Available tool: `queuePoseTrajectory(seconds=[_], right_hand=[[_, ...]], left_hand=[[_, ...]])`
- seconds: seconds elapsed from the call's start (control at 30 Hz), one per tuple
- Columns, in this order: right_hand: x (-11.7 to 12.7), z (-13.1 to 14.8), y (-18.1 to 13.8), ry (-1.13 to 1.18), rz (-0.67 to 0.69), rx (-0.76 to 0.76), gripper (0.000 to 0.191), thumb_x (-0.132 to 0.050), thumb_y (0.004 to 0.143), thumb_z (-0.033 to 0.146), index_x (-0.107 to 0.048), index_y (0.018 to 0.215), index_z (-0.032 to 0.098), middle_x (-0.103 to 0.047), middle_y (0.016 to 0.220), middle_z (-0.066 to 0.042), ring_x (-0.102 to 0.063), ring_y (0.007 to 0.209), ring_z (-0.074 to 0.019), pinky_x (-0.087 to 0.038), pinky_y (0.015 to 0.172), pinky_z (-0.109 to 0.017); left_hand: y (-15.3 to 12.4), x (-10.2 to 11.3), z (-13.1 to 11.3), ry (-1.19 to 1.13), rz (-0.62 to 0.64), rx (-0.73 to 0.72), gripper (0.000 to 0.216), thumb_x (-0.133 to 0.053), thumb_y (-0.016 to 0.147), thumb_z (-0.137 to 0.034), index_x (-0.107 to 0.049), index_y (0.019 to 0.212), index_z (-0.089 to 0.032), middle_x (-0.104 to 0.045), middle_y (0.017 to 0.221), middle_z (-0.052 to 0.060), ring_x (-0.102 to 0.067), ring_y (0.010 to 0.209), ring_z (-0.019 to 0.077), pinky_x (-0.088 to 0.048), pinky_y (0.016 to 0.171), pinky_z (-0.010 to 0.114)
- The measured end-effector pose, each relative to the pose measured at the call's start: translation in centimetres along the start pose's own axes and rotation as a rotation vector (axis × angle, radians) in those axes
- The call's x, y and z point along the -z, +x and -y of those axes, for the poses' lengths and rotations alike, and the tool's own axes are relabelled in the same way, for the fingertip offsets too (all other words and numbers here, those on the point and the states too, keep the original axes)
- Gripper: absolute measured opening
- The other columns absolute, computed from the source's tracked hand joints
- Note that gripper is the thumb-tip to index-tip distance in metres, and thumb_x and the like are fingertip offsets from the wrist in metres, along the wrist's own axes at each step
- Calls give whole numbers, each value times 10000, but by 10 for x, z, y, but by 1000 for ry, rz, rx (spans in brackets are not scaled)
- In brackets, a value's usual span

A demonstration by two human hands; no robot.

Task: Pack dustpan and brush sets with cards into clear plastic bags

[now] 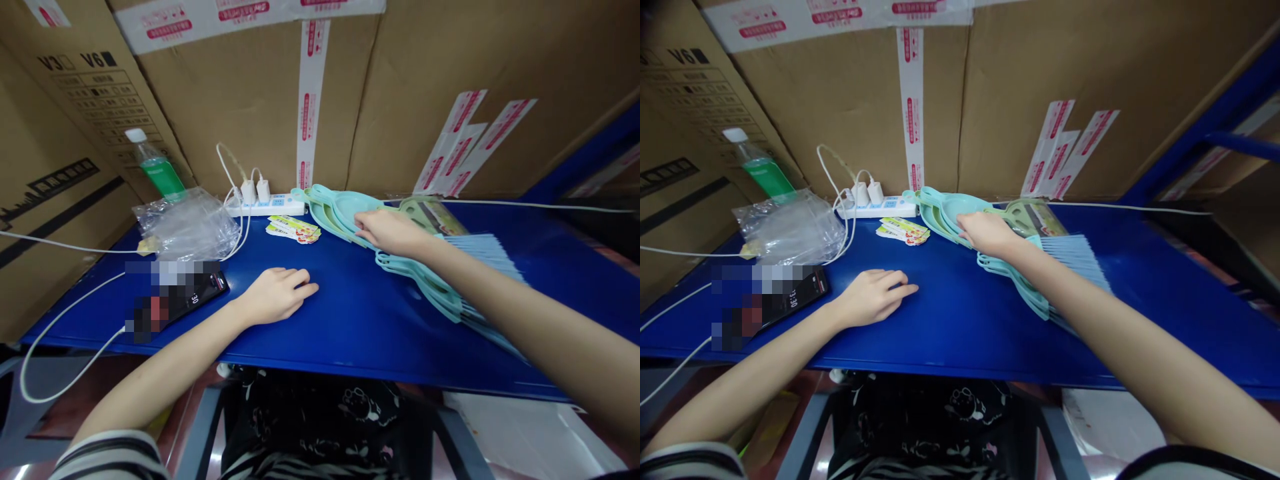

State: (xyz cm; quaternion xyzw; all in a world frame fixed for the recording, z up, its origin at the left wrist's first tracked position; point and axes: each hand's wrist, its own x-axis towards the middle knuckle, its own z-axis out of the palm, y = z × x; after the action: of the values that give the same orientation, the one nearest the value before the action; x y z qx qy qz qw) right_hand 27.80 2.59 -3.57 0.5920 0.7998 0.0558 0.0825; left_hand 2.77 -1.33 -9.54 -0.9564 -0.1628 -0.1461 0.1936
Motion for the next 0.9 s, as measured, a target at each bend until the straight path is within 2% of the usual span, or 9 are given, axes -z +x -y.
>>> queuePoseTrajectory(seconds=[0.13,0.3,0.47,0.6,0.73,0.9], right_hand=[[6,7,-7,-22,-45,2,181,-413,912,163,-588,957,173,-674,897,-123,-626,774,-256,-323,551,-301],[9,20,-24,-36,-87,50,179,-412,933,170,-585,979,157,-675,930,-138,-624,759,-250,-293,544,-300],[1,38,-39,-1,-252,210,153,-443,910,110,-584,923,170,-664,821,-91,-610,693,-215,-287,524,-282],[-17,58,-46,-25,-402,362,227,-422,881,23,-602,896,160,-639,726,-64,-595,652,-201,-338,547,-288],[-39,73,-51,-48,-513,481,268,-386,907,10,-616,920,146,-635,715,-56,-600,672,-199,-398,586,-291],[-53,78,-57,-6,-521,559,249,-409,913,11,-611,877,152,-628,724,-44,-602,661,-187,-432,597,-286]], left_hand=[[-2,0,1,4,-15,57,275,-395,922,-135,-617,1076,-183,-627,865,31,-610,669,125,-486,590,252],[-3,-1,3,-6,-112,127,293,-387,927,-124,-596,1127,-166,-630,878,35,-615,678,129,-512,601,249],[-3,-2,1,-31,-185,228,332,-401,932,-129,-515,1238,-189,-601,953,45,-620,728,124,-550,635,244],[-3,-2,0,-59,-215,253,335,-389,949,-151,-444,1278,-190,-581,1038,71,-625,761,129,-559,599,236],[-1,-1,1,-6,-167,185,258,-365,964,-147,-482,1192,-169,-601,1015,75,-628,748,134,-540,573,231],[0,-2,3,41,-102,81,226,-350,989,-141,-570,945,-173,-616,825,20,-611,700,128,-466,547,210]])
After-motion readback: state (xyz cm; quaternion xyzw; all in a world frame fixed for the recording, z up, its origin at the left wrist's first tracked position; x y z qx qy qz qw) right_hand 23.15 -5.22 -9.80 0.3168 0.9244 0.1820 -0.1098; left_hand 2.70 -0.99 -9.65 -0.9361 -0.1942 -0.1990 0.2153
